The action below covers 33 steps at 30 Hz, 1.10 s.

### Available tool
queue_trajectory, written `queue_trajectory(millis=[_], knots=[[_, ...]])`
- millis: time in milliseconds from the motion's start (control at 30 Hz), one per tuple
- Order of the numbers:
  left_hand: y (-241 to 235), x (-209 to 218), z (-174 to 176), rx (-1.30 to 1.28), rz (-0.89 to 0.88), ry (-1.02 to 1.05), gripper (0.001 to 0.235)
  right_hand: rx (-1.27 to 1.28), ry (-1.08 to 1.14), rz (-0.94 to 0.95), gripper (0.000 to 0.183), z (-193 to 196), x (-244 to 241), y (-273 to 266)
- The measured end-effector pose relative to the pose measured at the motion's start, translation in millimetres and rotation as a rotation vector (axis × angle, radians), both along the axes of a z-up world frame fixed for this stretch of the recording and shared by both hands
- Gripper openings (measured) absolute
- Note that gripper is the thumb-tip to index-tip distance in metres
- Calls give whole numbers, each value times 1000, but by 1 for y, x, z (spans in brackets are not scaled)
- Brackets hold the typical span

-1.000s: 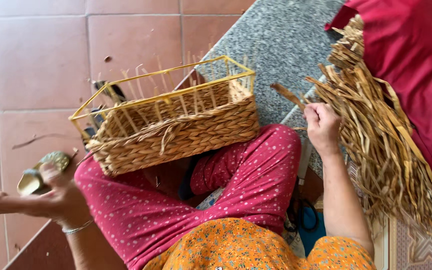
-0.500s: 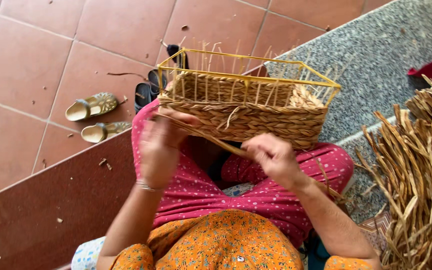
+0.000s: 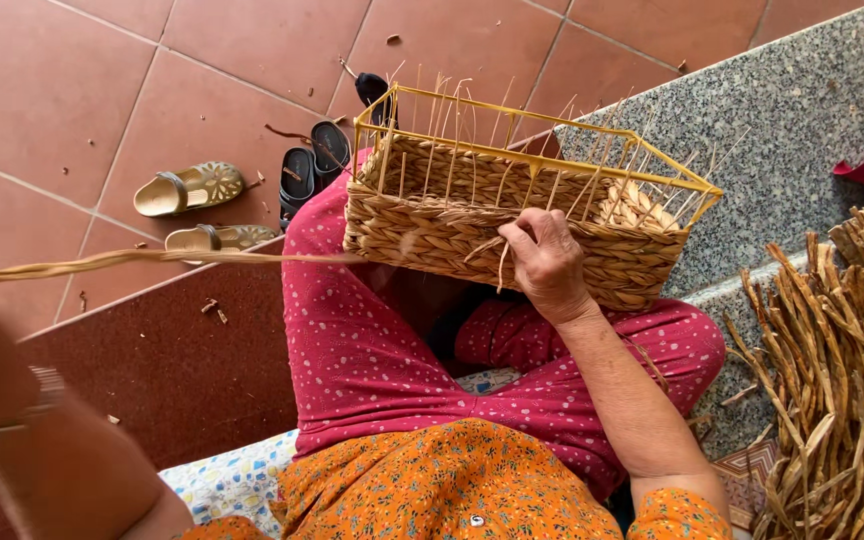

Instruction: The person weaves a rectangular basket using dried palm leaves, interlacing them through a yellow wire frame. They trim excess material with scissors and continue weaving the sides.

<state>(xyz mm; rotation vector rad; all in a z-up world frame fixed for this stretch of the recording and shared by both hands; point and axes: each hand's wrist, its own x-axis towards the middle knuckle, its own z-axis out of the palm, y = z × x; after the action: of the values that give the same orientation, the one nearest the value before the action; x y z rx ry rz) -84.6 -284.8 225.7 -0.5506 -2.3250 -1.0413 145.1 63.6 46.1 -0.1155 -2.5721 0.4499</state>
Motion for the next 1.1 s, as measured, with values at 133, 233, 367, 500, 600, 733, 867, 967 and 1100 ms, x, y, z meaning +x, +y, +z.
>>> queue_trajectory(millis=[133,233,367,500,600,733,867,967,1100], knots=[[73,42,-51,-86,-445,87,18,-1,71,8,26,-3,5,-2],[155,73,-109,-113,-805,10,19,-56,121,41,29,0,13,-2],[216,88,-170,-246,-851,-14,14,-53,160,52,30,0,18,0],[230,85,-203,-315,-834,-52,11,-27,143,61,28,1,17,2],[230,86,-215,-287,-841,-54,11,-43,108,74,26,3,15,4],[230,89,-224,-289,-845,-60,20,-54,26,82,21,4,0,14],[230,85,-231,-266,-887,-201,15,-311,-40,58,16,7,-15,27],[241,74,-231,-246,-826,-303,13,-571,-153,-2,18,12,-18,32],[278,71,-224,-722,-668,-440,13,-592,-128,-31,24,16,-20,31]])
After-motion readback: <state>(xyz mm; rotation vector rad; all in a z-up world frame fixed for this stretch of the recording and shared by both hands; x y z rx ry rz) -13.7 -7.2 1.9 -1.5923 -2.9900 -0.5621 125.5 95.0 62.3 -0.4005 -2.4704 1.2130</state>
